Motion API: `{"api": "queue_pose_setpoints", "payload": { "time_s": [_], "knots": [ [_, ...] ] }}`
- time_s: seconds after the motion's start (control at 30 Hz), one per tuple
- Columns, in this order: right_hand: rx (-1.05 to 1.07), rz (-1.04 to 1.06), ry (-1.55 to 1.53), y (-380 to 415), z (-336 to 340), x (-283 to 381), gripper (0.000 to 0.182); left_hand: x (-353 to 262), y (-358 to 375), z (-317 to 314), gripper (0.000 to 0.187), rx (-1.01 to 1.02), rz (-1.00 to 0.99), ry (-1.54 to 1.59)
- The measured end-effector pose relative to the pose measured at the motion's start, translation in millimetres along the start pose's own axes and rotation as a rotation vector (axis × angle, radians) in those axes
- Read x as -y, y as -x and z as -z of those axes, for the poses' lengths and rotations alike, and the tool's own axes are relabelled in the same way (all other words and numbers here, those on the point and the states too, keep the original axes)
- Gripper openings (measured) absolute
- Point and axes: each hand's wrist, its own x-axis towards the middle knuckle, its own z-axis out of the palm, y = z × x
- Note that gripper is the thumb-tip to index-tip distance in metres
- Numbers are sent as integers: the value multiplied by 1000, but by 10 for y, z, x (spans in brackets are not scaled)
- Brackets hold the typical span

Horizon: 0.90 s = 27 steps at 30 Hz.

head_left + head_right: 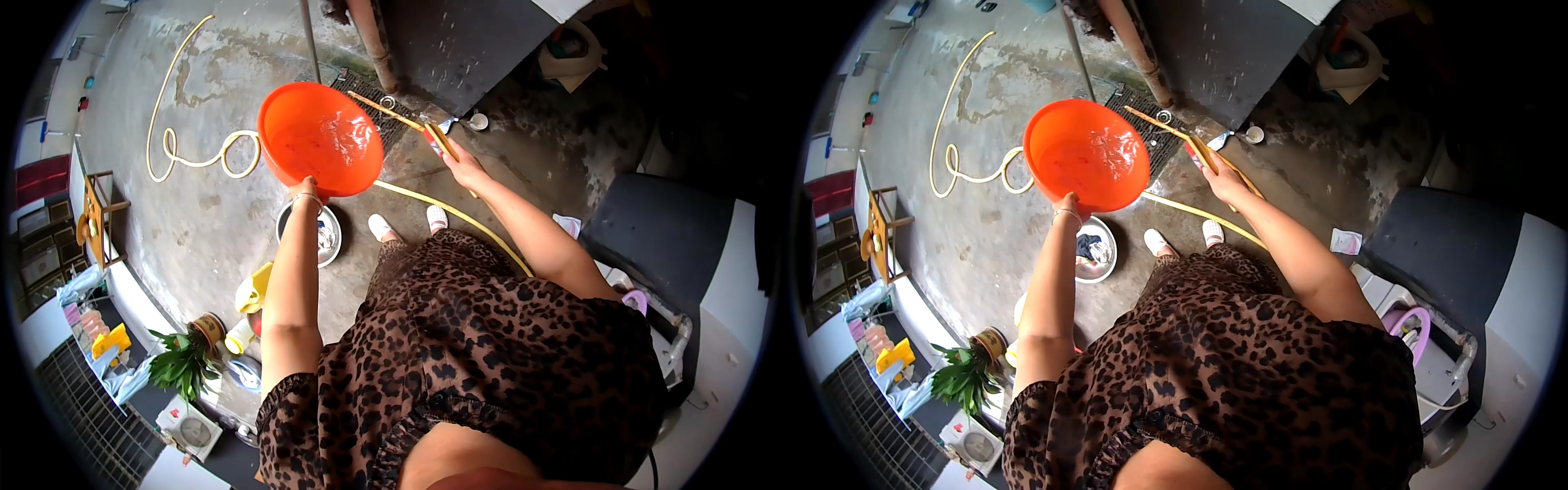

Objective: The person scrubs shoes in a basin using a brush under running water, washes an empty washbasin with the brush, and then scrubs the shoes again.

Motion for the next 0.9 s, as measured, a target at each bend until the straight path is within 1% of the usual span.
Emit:
{"api": "queue_pose_setpoints", "payload": {
  "time_s": [0.03,0.1,0.13,0.17,0.2,0.23,0.33,0.37,0.47,0.5,0.6,0.63,0.7,0.77,0.8,0.83,0.87,0.9],
  "knots": [
    [-17,-18,-21,111,51,-46,54,-17,-142,-64,59,-99,-22,-29],
    [-9,-69,-43,289,181,-157,57,-7,-513,-115,73,-372,-208,-344],
    [-5,-92,-58,389,165,-203,59,-35,-516,-121,81,-511,-309,-498],
    [-15,-154,-103,505,225,-214,58,-125,-481,-103,84,-471,-279,-587],
    [-29,-185,-107,582,239,-278,58,-406,-132,-33,87,-432,-250,-675],
    [-42,-215,-111,656,248,-371,58,-547,77,28,91,-394,-219,-762],
    [-115,-276,-136,828,295,-610,57,-606,45,147,86,-442,-366,-844],
    [-140,-276,-162,893,280,-699,57,-592,46,168,78,-473,-382,-898],
    [-234,-277,-215,998,251,-908,58,-543,-90,233,69,-479,-529,-880],
    [-260,-278,-249,1047,247,-932,58,-506,-103,235,61,-479,-586,-844],
    [-342,-294,-336,1226,194,-1005,58,-415,-216,254,62,-483,-782,-824],
    [-383,-288,-373,1328,176,-1033,58,-416,-229,254,59,-442,-775,-833],
    [-472,-274,-429,1590,102,-1019,56,-364,-327,270,59,-467,-829,-899],
    [-511,-353,-456,1819,-27,-1117,56,-294,-498,242,59,-468,-849,-944],
    [-522,-395,-467,1932,-98,-1175,56,-289,-475,224,59,-438,-857,-917],
    [-534,-392,-428,2029,-155,-1238,56,-278,-389,187,59,-413,-860,-897],
    [-527,-440,-462,2158,-249,-1255,56,-258,-351,215,59,-386,-863,-880],
    [-522,-485,-499,2270,-326,-1253,56,-160,-445,213,60,-406,-919,-831]
  ]
}}
